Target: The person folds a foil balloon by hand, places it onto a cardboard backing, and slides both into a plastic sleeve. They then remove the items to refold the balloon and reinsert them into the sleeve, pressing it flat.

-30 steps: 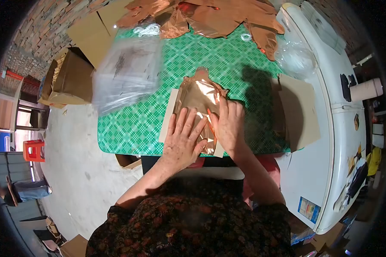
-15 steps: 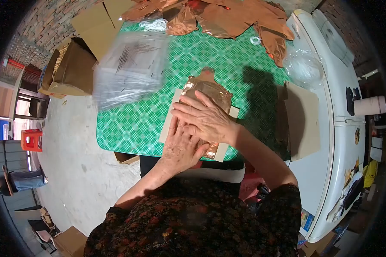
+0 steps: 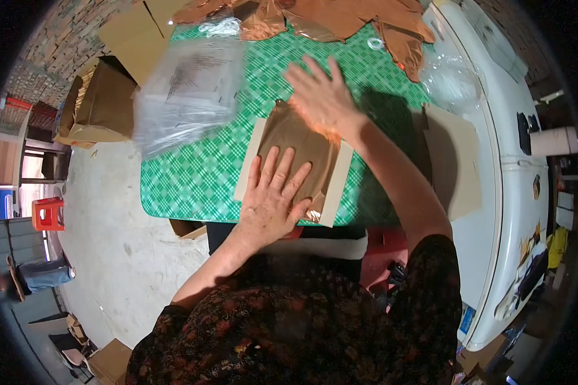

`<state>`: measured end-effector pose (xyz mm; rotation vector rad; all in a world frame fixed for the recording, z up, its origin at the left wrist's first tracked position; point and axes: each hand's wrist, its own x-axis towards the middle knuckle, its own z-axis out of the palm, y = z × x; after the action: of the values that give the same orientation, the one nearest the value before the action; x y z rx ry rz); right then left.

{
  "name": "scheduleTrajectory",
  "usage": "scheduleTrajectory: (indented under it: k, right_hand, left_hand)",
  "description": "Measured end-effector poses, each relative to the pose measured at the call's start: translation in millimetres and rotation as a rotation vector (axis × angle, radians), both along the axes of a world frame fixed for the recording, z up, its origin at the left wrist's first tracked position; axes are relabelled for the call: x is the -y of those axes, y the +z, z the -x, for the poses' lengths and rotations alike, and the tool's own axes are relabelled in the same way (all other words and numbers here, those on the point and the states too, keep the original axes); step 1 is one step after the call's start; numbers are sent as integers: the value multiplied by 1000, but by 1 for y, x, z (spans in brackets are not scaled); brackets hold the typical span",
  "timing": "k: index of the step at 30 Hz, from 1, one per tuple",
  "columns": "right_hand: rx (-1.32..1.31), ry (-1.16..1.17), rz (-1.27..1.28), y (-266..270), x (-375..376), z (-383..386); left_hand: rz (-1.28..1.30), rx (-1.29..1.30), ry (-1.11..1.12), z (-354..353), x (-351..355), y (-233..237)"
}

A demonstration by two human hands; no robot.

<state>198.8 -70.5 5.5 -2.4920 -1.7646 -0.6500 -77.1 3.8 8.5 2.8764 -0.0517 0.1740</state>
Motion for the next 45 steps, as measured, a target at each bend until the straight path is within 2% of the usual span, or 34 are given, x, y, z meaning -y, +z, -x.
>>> scheduleTrajectory:
  k: [1,2,5,6,9,10,13,17,21,24,27,32,35,38,39,41,45]
  right_hand:
    - [99,-50,-13,7,4,-4]
    - [102,-6,-48,13,9,-5]
    - [7,70,126,31,23,53]
    - [-96,156,187,37,33,73]
    - [-285,170,95,3,53,81]
    - [-266,123,79,-1,55,74]
    - [-225,93,84,-5,52,69]
    - [-209,112,83,-6,55,68]
    - [-199,110,158,1,56,68]
    - [-242,87,45,-13,51,66]
    - [-237,74,35,-15,51,66]
    - [-199,12,12,-10,54,64]
    - [-109,-128,143,28,60,99]
    - [-257,60,160,19,87,161]
    - [-433,64,216,23,95,178]
    - [-585,101,66,17,109,189]
    - [-575,68,-28,17,109,173]
  left_hand:
    - [-2,15,-2,0,0,-1]
    - [-1,17,-4,0,1,-1]
    - [-9,26,1,0,1,-4]
    - [-13,43,-5,-1,1,-5]
    - [-41,13,-8,-1,1,-5]
    - [-24,37,-12,-2,1,-3]
    - [37,79,-5,1,-1,-1]
    - [311,116,-25,-1,-17,17]
    - [261,197,-94,-28,-42,25]
    - [16,248,-124,-46,-55,0]
    - [-100,224,-68,-47,-56,-10]
    - [-99,215,-57,-46,-56,-12]
    - [-129,248,-68,-49,-58,-13]
    - [-114,214,-72,-46,-56,-10]
    - [-106,201,-72,-48,-56,-6]
    - [-56,173,-59,-49,-54,-4]
    - [-52,144,-52,-48,-54,-4]
